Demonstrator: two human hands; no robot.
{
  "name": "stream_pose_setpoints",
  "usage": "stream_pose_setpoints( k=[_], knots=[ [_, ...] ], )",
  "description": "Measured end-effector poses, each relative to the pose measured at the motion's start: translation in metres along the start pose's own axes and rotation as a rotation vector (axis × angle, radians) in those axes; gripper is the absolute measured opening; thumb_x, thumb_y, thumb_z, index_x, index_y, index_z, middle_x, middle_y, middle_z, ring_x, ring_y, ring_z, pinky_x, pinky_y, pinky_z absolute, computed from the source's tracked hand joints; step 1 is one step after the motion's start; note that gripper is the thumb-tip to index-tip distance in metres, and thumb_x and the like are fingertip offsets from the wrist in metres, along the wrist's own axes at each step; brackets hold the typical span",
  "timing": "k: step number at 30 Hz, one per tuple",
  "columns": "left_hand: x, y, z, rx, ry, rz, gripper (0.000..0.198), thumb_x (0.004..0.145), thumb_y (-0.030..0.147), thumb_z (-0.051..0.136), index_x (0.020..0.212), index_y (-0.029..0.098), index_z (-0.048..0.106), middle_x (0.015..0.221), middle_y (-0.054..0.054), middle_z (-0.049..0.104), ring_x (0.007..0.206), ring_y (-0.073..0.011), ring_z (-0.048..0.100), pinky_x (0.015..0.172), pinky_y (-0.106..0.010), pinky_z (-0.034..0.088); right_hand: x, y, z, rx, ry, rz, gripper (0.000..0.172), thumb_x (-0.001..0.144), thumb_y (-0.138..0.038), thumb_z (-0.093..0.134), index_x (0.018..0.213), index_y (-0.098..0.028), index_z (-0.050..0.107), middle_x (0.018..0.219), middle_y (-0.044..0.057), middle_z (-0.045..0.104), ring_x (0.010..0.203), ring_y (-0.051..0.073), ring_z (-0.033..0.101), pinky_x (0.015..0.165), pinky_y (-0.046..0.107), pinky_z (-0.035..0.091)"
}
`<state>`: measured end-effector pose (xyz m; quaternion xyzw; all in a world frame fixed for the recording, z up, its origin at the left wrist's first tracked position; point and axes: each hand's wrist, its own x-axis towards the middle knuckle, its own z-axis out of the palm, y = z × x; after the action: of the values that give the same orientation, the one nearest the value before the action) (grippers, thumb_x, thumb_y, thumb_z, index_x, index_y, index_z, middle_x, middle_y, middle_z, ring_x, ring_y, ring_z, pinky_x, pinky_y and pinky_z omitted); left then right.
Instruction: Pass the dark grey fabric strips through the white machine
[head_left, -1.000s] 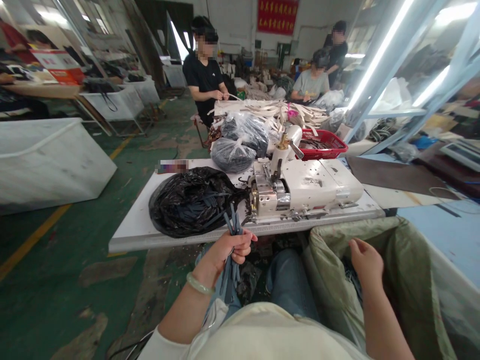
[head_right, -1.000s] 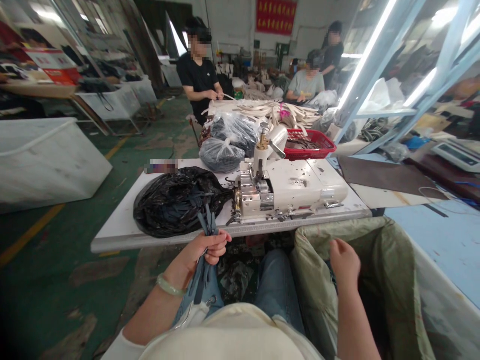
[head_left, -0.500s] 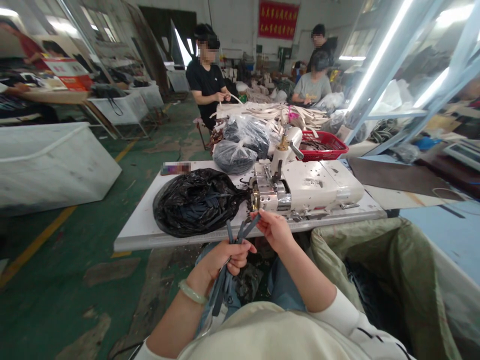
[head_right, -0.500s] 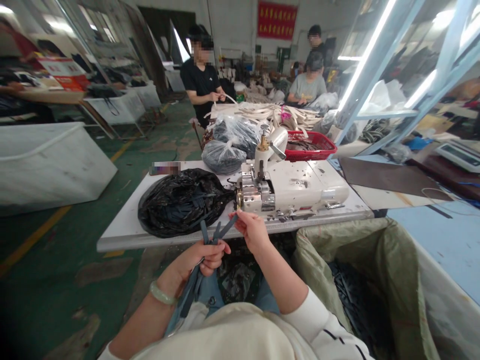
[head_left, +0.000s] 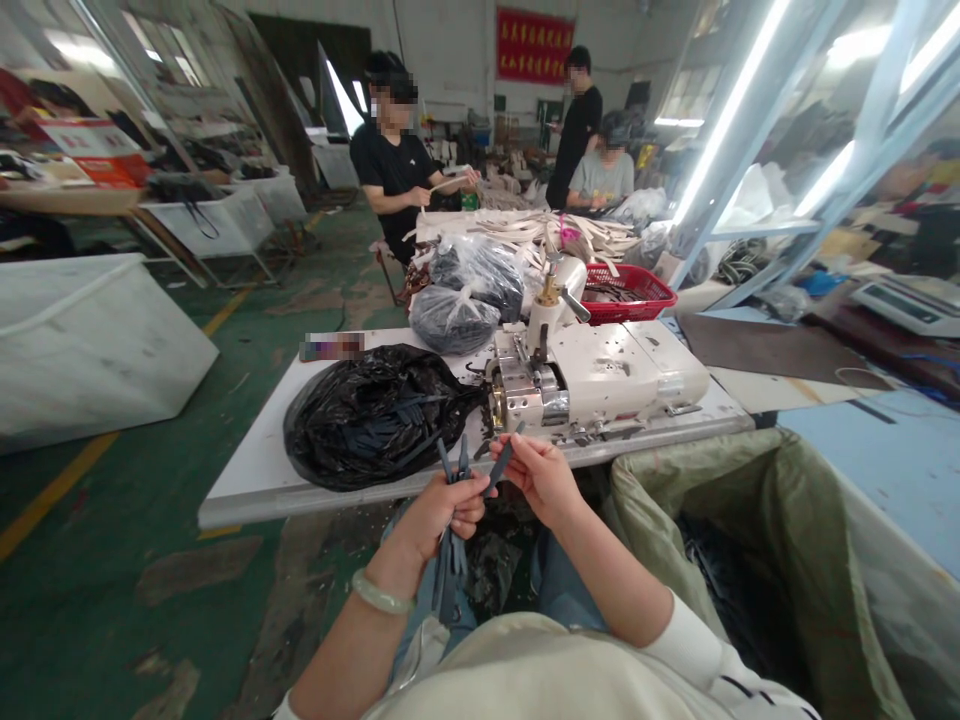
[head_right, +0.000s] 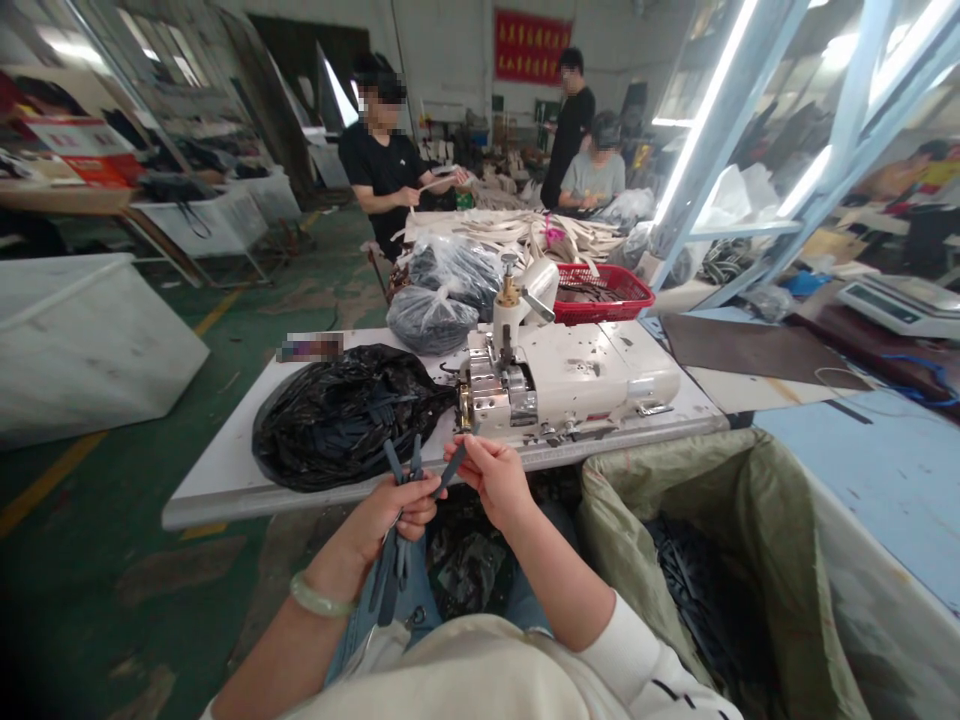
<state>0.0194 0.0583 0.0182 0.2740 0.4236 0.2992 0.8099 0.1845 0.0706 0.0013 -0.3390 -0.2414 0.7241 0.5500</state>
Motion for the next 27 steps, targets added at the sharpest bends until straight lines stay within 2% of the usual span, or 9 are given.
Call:
stream_pose_setpoints(
  k=[3, 5, 7, 9, 12, 14, 16, 20, 27],
  knots=[
    [0.000, -0.001, -0.001, -0.021, 0.008, 0.016, 0.030, 0.068, 0.035, 0.076, 0.067, 0.011, 0.059, 0.043, 0.012, 0.022, 0.040, -0.0006, 0.015, 0.038, -0.012, 0.013, -0.003, 0.004, -0.002, 0.057, -0.150, 0.040, 0.034, 0.074, -0.031, 0.077, 0.104, -0.016, 0.069, 0.097, 0.007, 0.071, 0.090, 0.015, 0.066, 0.074, 0.020, 0.053],
    [0.001, -0.002, -0.004, -0.023, -0.014, 0.003, 0.030, 0.069, 0.036, 0.076, 0.067, 0.011, 0.059, 0.044, 0.012, 0.021, 0.040, -0.0007, 0.015, 0.038, -0.012, 0.012, -0.003, 0.007, -0.003, 0.075, -0.194, 0.044, 0.031, 0.073, -0.030, 0.078, 0.100, -0.016, 0.070, 0.090, 0.004, 0.070, 0.081, 0.012, 0.065, 0.073, 0.019, 0.052],
    [0.004, -0.005, -0.006, -0.017, -0.035, -0.025, 0.030, 0.070, 0.037, 0.075, 0.069, 0.011, 0.060, 0.044, 0.011, 0.022, 0.041, -0.0009, 0.016, 0.038, -0.012, 0.012, 0.001, 0.010, -0.003, 0.067, -0.178, 0.025, 0.024, 0.072, -0.031, 0.079, 0.089, -0.016, 0.071, 0.078, 0.002, 0.068, 0.069, 0.009, 0.062, 0.067, 0.017, 0.051],
    [0.006, -0.007, -0.009, -0.018, -0.033, -0.035, 0.031, 0.071, 0.037, 0.075, 0.074, 0.009, 0.063, 0.045, 0.011, 0.023, 0.041, -0.0011, 0.016, 0.038, -0.012, 0.012, 0.008, 0.009, -0.003, 0.018, -0.116, -0.034, 0.023, 0.071, -0.034, 0.079, 0.079, -0.014, 0.071, 0.069, 0.001, 0.065, 0.060, 0.007, 0.058, 0.060, 0.016, 0.049],
    [0.005, -0.006, -0.014, -0.050, -0.016, -0.014, 0.035, 0.070, 0.037, 0.076, 0.085, 0.007, 0.067, 0.047, 0.011, 0.022, 0.042, -0.0010, 0.015, 0.037, -0.011, 0.012, 0.029, -0.001, -0.009, -0.097, 0.109, -0.110, 0.029, 0.070, -0.041, 0.077, 0.070, -0.013, 0.068, 0.054, -0.003, 0.055, 0.047, 0.006, 0.049, 0.047, 0.015, 0.043],
    [0.002, -0.002, -0.020, -0.087, -0.015, 0.003, 0.036, 0.069, 0.037, 0.077, 0.086, 0.007, 0.068, 0.047, 0.011, 0.022, 0.043, -0.0008, 0.015, 0.037, -0.010, 0.012, 0.047, -0.012, -0.017, -0.159, 0.273, -0.095, 0.031, 0.069, -0.040, 0.076, 0.065, -0.012, 0.064, 0.047, -0.005, 0.048, 0.038, 0.004, 0.041, 0.036, 0.014, 0.033],
    [-0.002, 0.002, -0.027, -0.126, -0.015, 0.016, 0.035, 0.068, 0.036, 0.078, 0.085, 0.006, 0.068, 0.047, 0.011, 0.022, 0.043, -0.0007, 0.015, 0.037, -0.010, 0.012, 0.064, -0.024, -0.025, -0.191, 0.365, -0.073, 0.029, 0.070, -0.036, 0.075, 0.062, -0.011, 0.061, 0.044, -0.006, 0.045, 0.033, 0.002, 0.035, 0.031, 0.013, 0.022],
    [-0.009, 0.008, -0.038, -0.183, -0.006, 0.027, 0.031, 0.069, 0.033, 0.078, 0.084, 0.007, 0.069, 0.048, 0.011, 0.022, 0.044, -0.0006, 0.016, 0.036, -0.009, 0.014, 0.087, -0.042, -0.035, -0.202, 0.412, -0.061, 0.025, 0.073, -0.028, 0.072, 0.060, -0.011, 0.059, 0.039, -0.007, 0.042, 0.030, 0.002, 0.029, 0.028, 0.013, 0.018],
    [-0.008, 0.006, -0.045, -0.210, 0.008, 0.033, 0.029, 0.069, 0.030, 0.078, 0.082, 0.006, 0.069, 0.048, 0.011, 0.023, 0.043, -0.0005, 0.016, 0.035, -0.009, 0.015, 0.098, -0.047, -0.034, -0.205, 0.443, -0.048, 0.024, 0.076, -0.018, 0.066, 0.056, -0.012, 0.055, 0.040, -0.006, 0.041, 0.030, 0.002, 0.029, 0.028, 0.013, 0.017]
  ],
)
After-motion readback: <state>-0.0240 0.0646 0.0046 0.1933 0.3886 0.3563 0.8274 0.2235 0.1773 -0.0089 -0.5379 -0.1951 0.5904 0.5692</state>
